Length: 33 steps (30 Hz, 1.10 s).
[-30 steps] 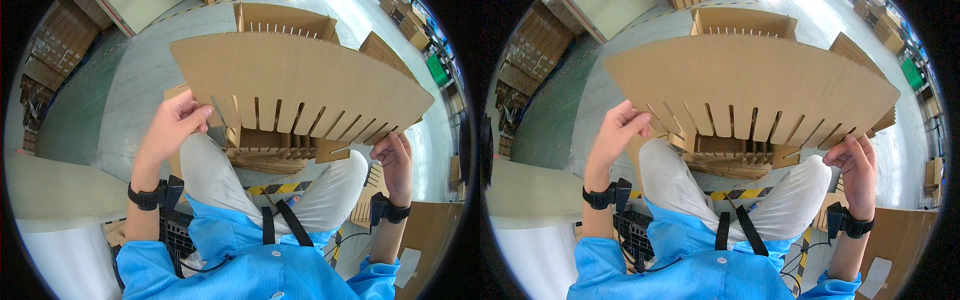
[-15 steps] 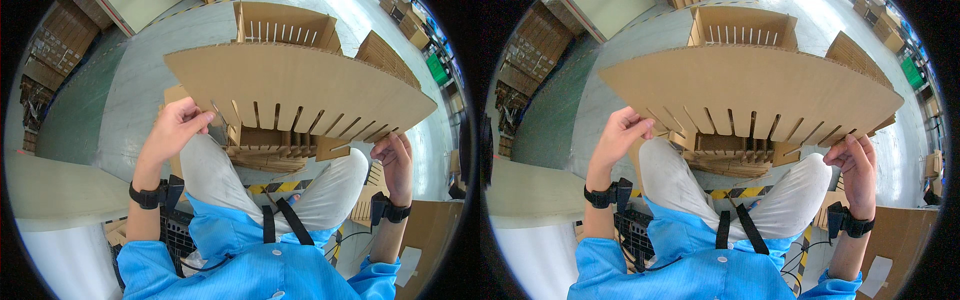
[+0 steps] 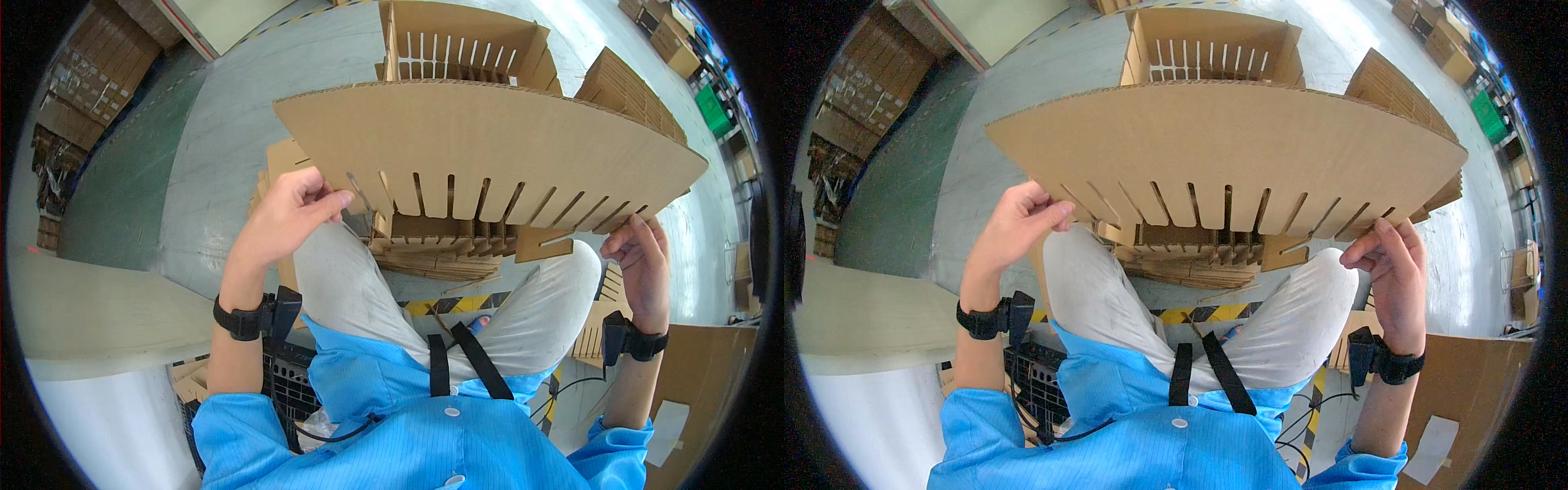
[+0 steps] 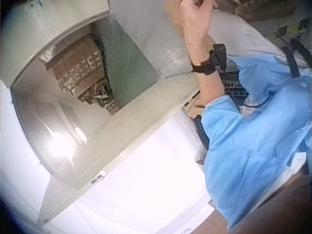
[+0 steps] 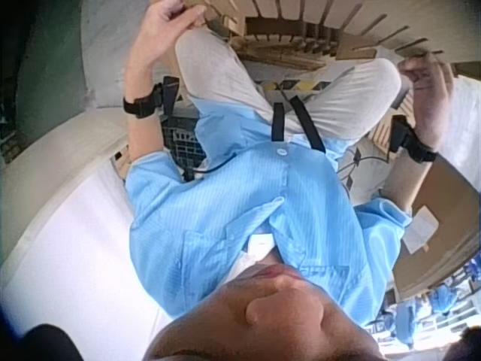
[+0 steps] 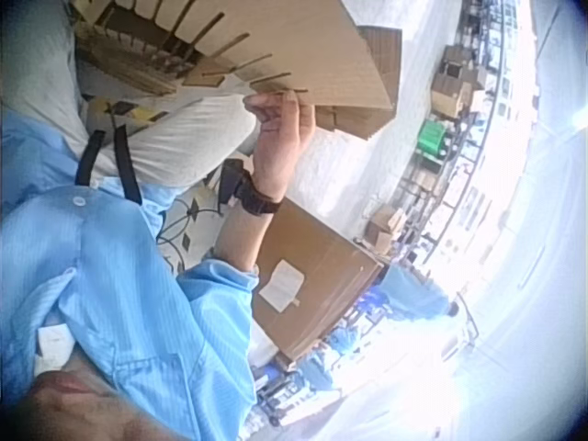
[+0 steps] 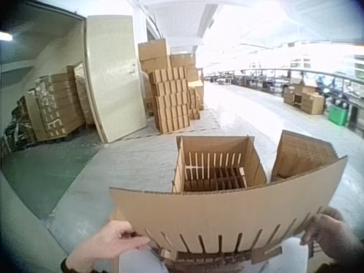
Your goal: Assembling cardboard slot-in partitions for shipping boxes.
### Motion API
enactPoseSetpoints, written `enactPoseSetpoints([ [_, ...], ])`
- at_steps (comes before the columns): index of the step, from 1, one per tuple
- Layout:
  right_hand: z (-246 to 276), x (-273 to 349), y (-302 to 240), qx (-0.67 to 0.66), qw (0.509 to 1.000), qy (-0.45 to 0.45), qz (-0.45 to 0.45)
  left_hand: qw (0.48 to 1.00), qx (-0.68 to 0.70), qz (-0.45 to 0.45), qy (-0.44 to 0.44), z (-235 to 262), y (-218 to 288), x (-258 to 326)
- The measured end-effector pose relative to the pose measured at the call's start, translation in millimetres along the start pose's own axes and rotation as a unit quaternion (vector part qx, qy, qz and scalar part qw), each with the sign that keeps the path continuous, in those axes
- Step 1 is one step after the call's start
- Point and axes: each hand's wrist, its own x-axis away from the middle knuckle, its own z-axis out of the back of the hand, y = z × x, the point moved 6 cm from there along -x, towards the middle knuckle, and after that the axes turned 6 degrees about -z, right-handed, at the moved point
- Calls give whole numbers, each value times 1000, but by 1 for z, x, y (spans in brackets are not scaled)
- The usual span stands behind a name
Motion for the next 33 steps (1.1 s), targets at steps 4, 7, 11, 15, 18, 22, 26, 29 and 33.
enactPoseSetpoints([
  [4,0,-1,1,11,1000,-1,-4,1000,-9,-4,-2,1,2,0],
  [7,0,-1,1,7,1000,3,-8,1000,-9,4,-3,1,0,-1],
  [11,-1,0,2,6,1000,4,-4,1000,-9,-1,-5,0,2,1],
  [15,0,0,0,13,1000,3,-1,1000,3,11,-13,-3,4,-1],
  [18,-2,1,0,5,1000,5,-1,999,23,20,-13,-5,0,0],
  [22,-2,-1,0,-6,1000,3,-1,999,44,21,-14,-7,-1,0],
  [26,-1,-1,0,-7,1000,4,-3,998,48,20,-17,-7,0,-1],
  [29,-1,-1,1,-16,1000,4,-6,998,50,28,-22,-7,-3,0],
  [33,-1,-1,2,-28,1000,-1,-7,998,40,12,-41,-7,-4,-1],
])
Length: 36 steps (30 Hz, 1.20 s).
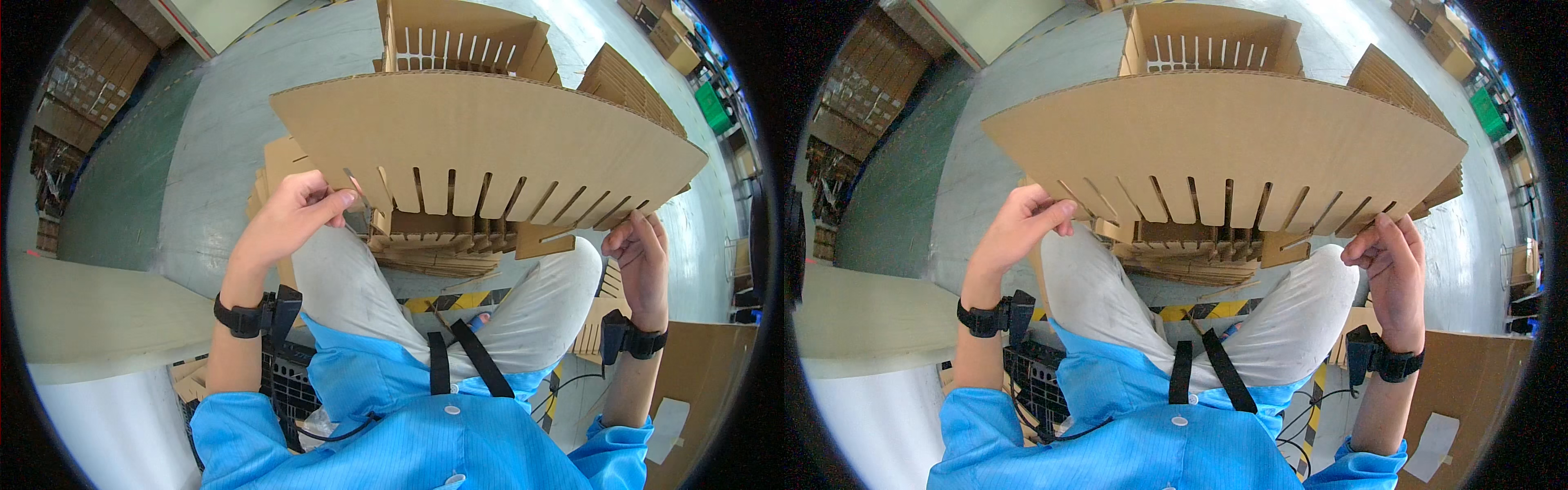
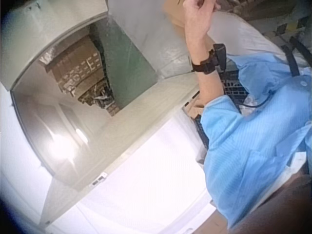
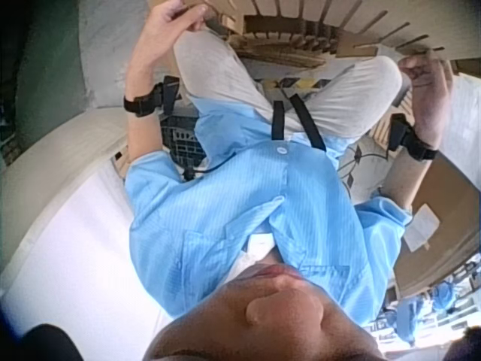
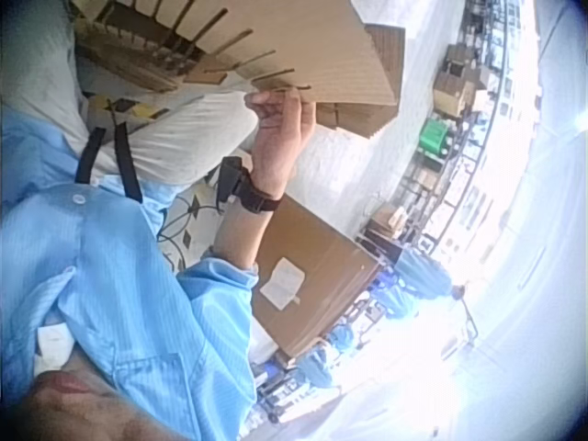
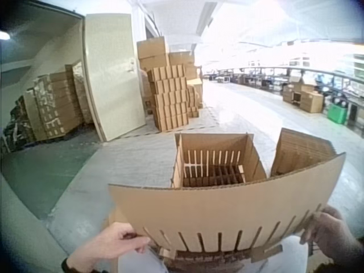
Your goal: Assembling cardboard slot-in partitions for shipping boxes.
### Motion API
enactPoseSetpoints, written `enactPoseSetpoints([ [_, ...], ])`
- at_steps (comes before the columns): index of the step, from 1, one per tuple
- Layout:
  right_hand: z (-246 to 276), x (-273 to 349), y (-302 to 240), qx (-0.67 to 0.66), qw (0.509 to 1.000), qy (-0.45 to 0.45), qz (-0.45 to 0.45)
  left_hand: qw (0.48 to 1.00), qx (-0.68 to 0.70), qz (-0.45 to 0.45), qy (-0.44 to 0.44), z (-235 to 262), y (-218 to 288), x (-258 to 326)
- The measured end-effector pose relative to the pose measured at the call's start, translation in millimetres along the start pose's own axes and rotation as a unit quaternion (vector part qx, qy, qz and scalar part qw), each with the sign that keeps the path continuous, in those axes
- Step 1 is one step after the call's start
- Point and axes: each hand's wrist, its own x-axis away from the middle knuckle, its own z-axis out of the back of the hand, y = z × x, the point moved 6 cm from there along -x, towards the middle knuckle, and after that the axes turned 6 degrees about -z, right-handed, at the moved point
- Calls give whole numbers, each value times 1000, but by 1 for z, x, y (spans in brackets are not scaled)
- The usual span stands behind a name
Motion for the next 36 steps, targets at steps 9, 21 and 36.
enactPoseSetpoints([
  [9,1,0,1,5,1000,13,-1,1000,2,3,11,-3,3,-1],
  [21,1,1,-1,-3,1000,19,-9,997,42,-26,66,-7,0,-2],
  [36,-4,-1,-8,-8,999,18,-29,984,76,-9,162,-9,12,12],
])
